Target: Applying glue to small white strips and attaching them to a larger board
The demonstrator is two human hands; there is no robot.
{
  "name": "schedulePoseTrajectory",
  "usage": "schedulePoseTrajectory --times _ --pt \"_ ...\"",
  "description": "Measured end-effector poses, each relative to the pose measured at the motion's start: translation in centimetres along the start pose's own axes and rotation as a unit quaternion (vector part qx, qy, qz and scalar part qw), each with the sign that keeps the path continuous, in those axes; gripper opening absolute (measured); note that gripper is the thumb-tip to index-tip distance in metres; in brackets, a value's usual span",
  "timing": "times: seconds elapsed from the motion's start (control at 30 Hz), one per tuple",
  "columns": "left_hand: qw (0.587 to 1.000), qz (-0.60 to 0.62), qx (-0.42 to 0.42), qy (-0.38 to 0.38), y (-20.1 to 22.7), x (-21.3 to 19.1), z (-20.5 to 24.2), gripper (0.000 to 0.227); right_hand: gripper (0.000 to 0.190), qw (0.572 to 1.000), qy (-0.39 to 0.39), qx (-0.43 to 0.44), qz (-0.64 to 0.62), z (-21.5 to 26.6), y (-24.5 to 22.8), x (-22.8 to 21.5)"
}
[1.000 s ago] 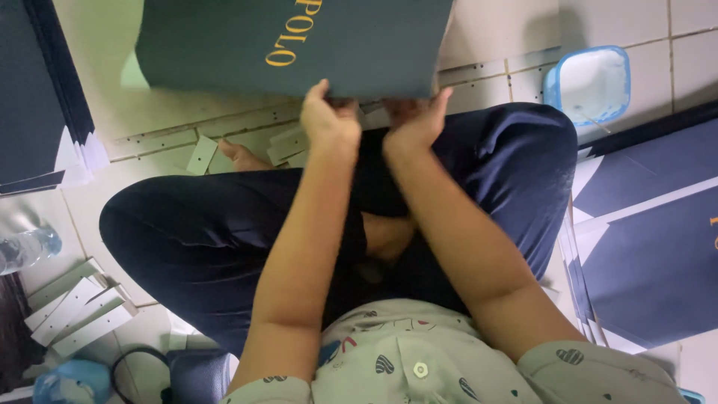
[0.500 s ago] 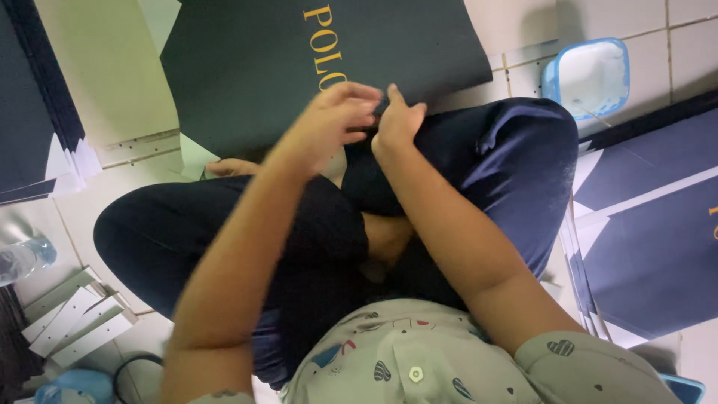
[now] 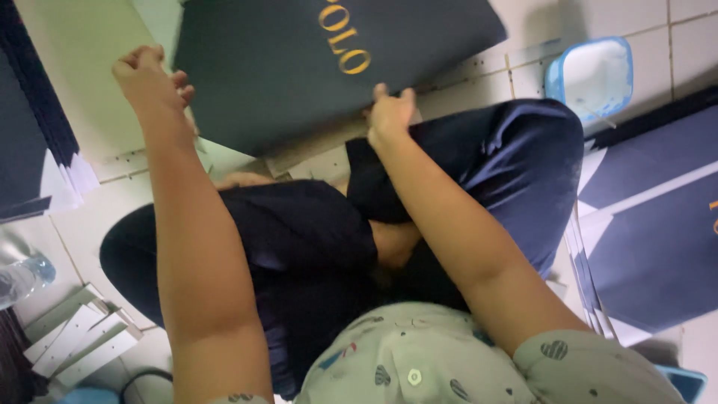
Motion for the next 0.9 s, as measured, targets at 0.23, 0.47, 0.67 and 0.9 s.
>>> schedulePoseTrajectory --times 0.23,0.47,0.67,0.9 --pt "0.999 0.024 0.016 0.028 0.6 -1.7 0.8 0.018 0.051 0.989 0.086 -0.116 0.019 -2.3 -11.6 0.3" --pt "0.999 -0.004 -0.022 0.028 0.2 -0.6 1.0 0.015 0.051 0.961 0.028 -0.239 0.137 -7.6 -10.5 -0.4" --pt "0.999 0.006 -0.040 0.021 -0.8 -0.2 0.7 0.020 0.057 0.942 -0.048 -0.253 0.213 -8.7 -19.5 -1.4" --pt "0.992 -0.064 -0.080 -0.067 -4.2 2.7 -1.5 0.028 0.042 0.932 -0.117 -0.209 0.270 0.2 -29.7 -1.8"
Point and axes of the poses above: each hand's wrist, its own z-axis away from the middle knuckle, its own x-axis out of the palm, y = z × x, the point moved 8 cm from there along -z, towards the middle knuckle, and after that the axes turned 4 degrees about -y, right-handed, at the moved point
